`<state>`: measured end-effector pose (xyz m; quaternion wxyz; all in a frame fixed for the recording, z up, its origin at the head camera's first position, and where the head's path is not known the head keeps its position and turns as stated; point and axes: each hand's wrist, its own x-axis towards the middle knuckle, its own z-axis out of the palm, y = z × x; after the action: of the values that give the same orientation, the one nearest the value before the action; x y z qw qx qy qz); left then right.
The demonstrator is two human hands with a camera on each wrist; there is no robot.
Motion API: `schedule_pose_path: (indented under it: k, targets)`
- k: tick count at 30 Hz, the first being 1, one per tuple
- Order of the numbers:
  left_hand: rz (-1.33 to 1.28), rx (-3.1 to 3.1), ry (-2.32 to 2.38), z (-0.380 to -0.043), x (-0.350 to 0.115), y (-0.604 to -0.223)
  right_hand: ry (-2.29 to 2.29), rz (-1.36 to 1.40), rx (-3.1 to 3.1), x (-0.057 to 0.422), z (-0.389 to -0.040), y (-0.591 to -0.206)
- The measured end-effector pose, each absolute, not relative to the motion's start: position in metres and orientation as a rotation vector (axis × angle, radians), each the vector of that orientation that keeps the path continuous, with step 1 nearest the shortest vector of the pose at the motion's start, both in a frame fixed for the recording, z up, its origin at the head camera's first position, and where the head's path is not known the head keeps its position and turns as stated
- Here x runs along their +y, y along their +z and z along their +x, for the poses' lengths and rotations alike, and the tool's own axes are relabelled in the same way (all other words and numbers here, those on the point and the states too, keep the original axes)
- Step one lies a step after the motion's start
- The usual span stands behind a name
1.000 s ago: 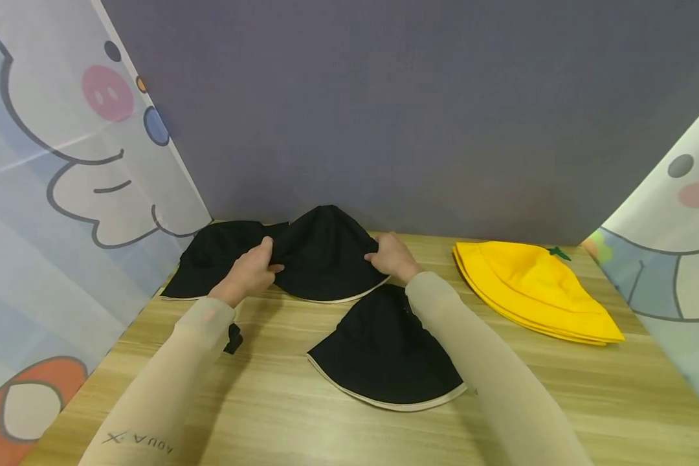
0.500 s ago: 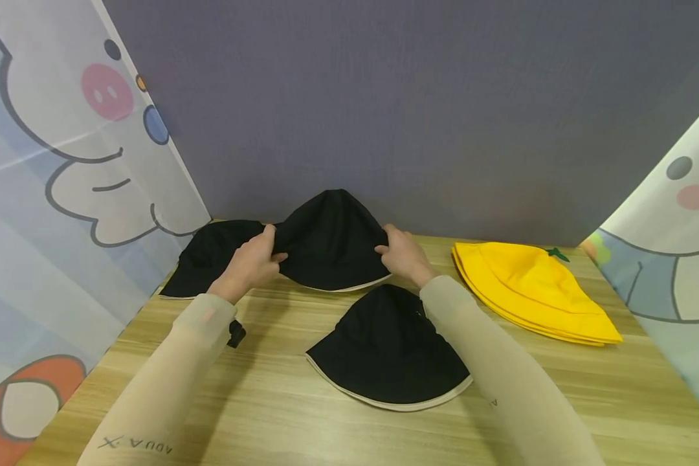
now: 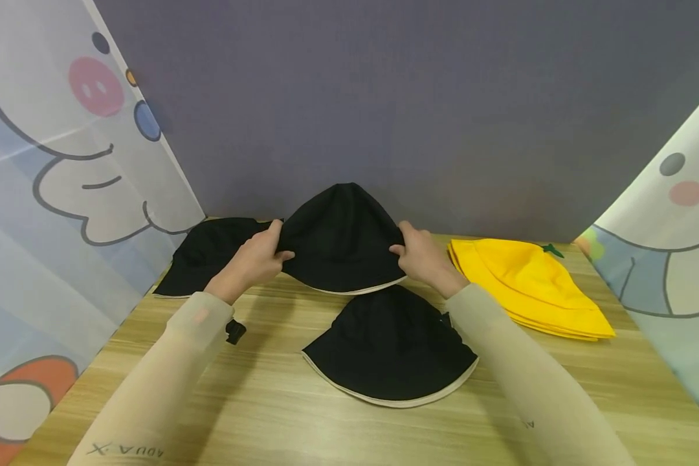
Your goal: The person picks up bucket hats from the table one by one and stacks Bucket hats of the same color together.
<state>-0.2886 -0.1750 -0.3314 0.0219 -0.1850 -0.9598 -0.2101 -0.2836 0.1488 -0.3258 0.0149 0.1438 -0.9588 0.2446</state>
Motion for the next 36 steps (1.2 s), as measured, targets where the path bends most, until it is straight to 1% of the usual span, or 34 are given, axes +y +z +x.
schedule_pose_path:
  k: [10,21,36]
  targets:
    - [-0.718,-2.954,-0.893,-0.279,-0.162,-0.324,0.798,0.449,-2.957,0.177,-0.262,-0.319]
    - [-0.883,-2.978,-1.031,-0.264,-0.152,-0.318,0.848,0.536,-2.989,0.201,-0.243,-0.310]
    - [-1.005,-3.036,-1.022,-0.244,-0.129,-0.322,0.931,0.666,-3.062,0.235,-0.233,-0.322]
